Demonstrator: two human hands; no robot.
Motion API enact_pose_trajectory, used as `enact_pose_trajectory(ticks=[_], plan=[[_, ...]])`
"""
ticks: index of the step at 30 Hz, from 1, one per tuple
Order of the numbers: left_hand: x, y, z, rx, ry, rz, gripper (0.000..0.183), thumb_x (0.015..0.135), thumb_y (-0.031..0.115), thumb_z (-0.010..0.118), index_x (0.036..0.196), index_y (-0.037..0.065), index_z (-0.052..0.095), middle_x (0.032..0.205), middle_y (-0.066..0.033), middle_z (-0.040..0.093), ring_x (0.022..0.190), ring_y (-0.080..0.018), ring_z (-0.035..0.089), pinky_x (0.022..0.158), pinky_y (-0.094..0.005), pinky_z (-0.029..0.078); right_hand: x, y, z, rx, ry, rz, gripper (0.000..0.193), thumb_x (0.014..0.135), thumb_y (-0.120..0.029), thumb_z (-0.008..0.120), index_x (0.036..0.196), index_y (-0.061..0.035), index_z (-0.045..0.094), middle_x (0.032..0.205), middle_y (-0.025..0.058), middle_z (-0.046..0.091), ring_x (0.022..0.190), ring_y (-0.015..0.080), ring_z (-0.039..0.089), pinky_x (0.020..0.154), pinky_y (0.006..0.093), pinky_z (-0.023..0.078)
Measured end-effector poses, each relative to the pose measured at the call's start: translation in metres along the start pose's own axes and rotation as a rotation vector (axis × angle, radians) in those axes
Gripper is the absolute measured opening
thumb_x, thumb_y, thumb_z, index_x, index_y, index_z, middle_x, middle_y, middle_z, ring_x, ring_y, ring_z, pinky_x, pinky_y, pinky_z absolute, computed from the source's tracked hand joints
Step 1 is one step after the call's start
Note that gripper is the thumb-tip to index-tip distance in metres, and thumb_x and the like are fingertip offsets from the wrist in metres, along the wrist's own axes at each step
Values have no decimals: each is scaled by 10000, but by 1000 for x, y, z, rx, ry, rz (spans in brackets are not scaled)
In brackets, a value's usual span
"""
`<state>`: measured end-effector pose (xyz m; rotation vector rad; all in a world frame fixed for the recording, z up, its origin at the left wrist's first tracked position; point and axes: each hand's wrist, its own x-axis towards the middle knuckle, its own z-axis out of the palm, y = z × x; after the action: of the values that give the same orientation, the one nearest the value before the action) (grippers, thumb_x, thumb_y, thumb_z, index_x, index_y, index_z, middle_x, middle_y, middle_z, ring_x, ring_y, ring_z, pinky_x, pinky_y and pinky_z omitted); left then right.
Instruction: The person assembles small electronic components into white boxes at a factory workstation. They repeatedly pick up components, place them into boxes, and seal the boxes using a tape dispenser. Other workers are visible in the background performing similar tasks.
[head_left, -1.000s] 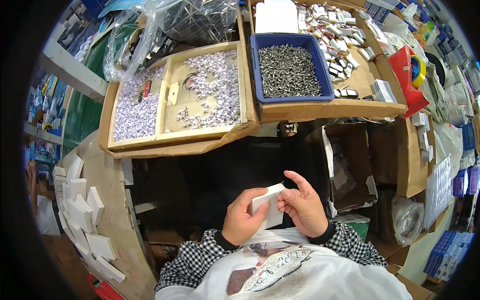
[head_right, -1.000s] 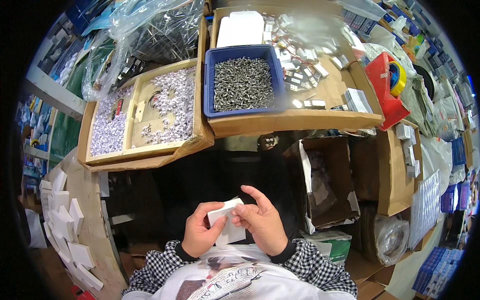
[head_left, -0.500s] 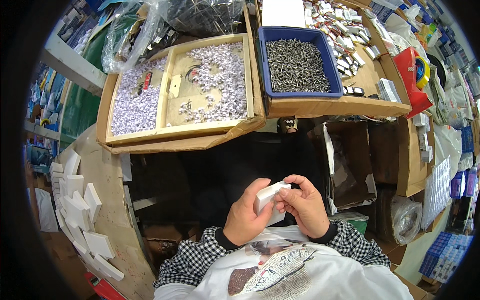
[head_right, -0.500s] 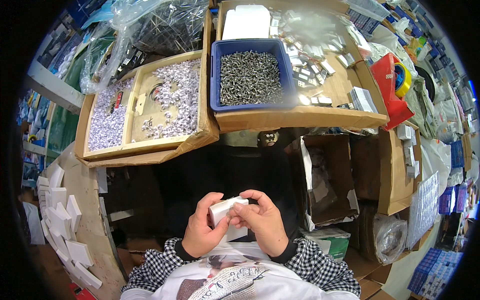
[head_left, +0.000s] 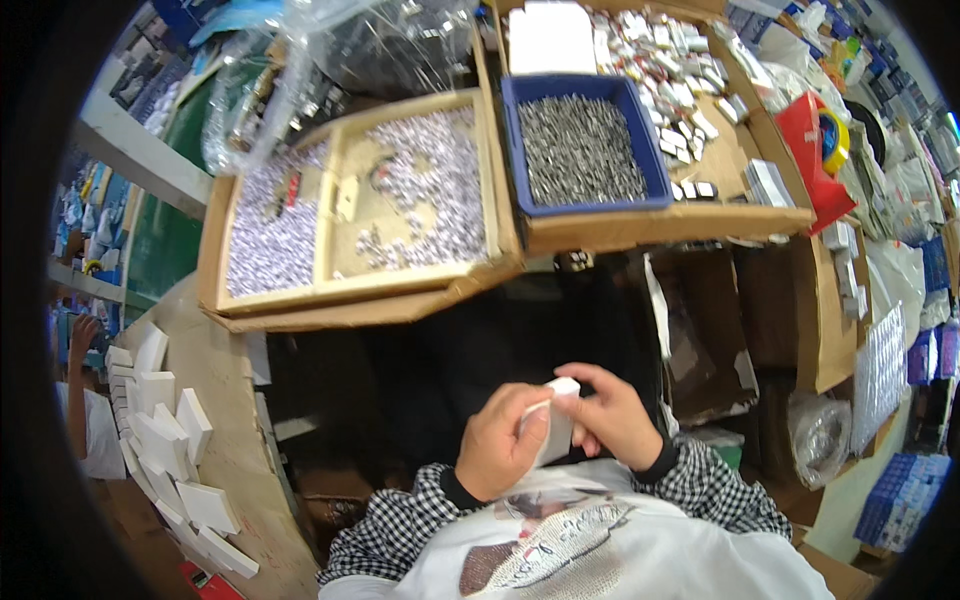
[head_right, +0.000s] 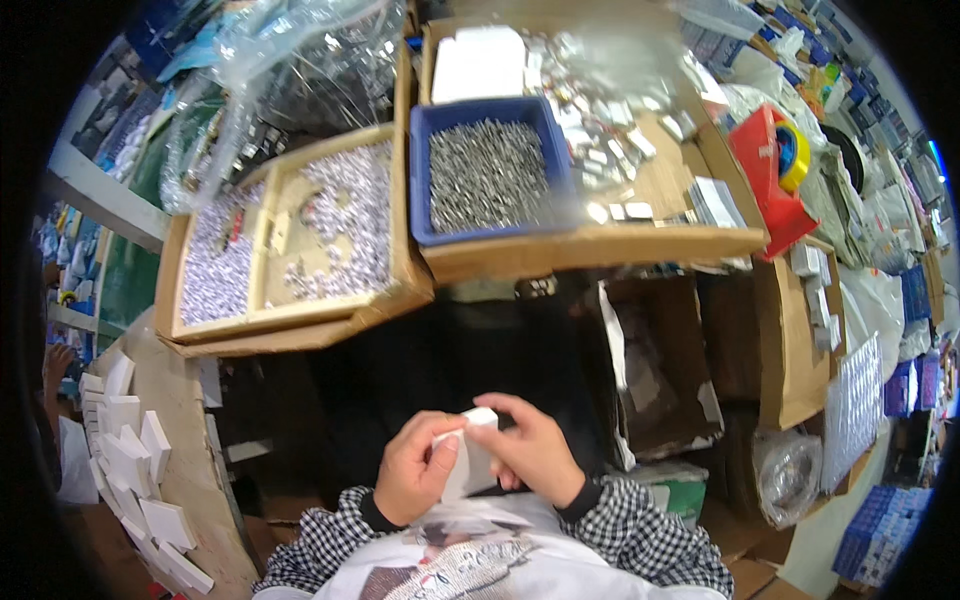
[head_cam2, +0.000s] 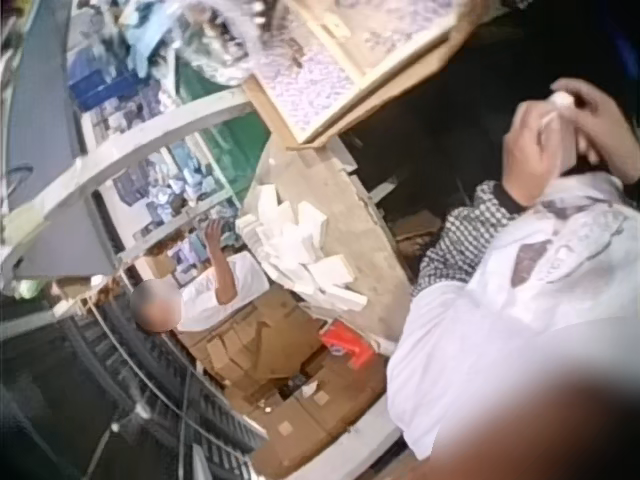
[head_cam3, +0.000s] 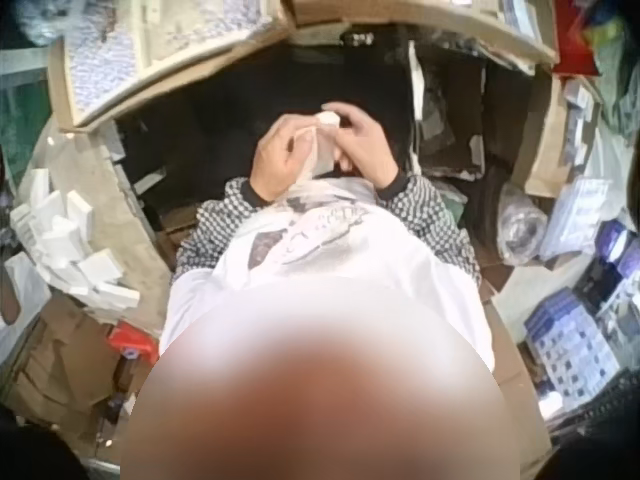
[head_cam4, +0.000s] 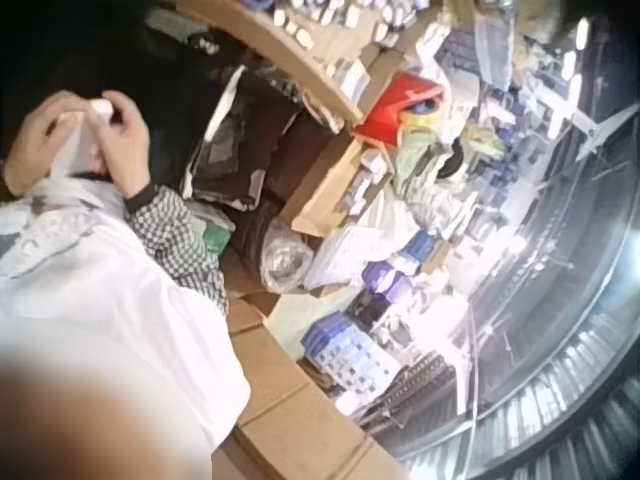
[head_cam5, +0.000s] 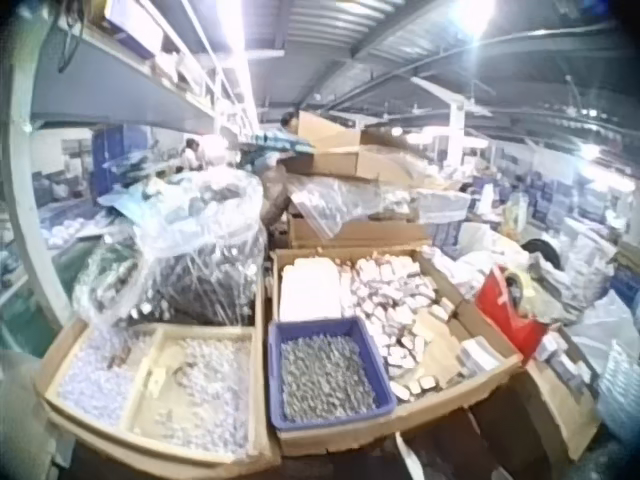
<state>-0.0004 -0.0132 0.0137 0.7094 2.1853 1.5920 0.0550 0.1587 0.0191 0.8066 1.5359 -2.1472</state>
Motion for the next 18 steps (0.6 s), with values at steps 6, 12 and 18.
enact_pose_trajectory(ticks=[6,12,18], plan=[[3,-2,5,56,54,-124,274,864,246,646,1044,46,597,972,-118,614,877,-255,630,756,-335,505,7,17,2,-533,136,-308,521,817,-106,707,1298,-57,510,584,-39,515,513,21,458,479,174,393],[3,-31,7,-449,119,-325,243,839,104,676,1052,62,566,964,-28,584,880,-126,578,783,-268,491,9,37,-2,-545,-202,-204,461,862,-249,695,1225,-8,544,996,52,621,870,100,578,776,226,472],[11,-25,-10,-606,21,-109,633,803,115,736,1320,54,375,1235,-85,442,1142,-174,466,953,-293,425,15,8,-11,-237,-193,-292,487,881,-193,668,1299,-22,485,1025,40,613,896,87,579,789,240,485]])
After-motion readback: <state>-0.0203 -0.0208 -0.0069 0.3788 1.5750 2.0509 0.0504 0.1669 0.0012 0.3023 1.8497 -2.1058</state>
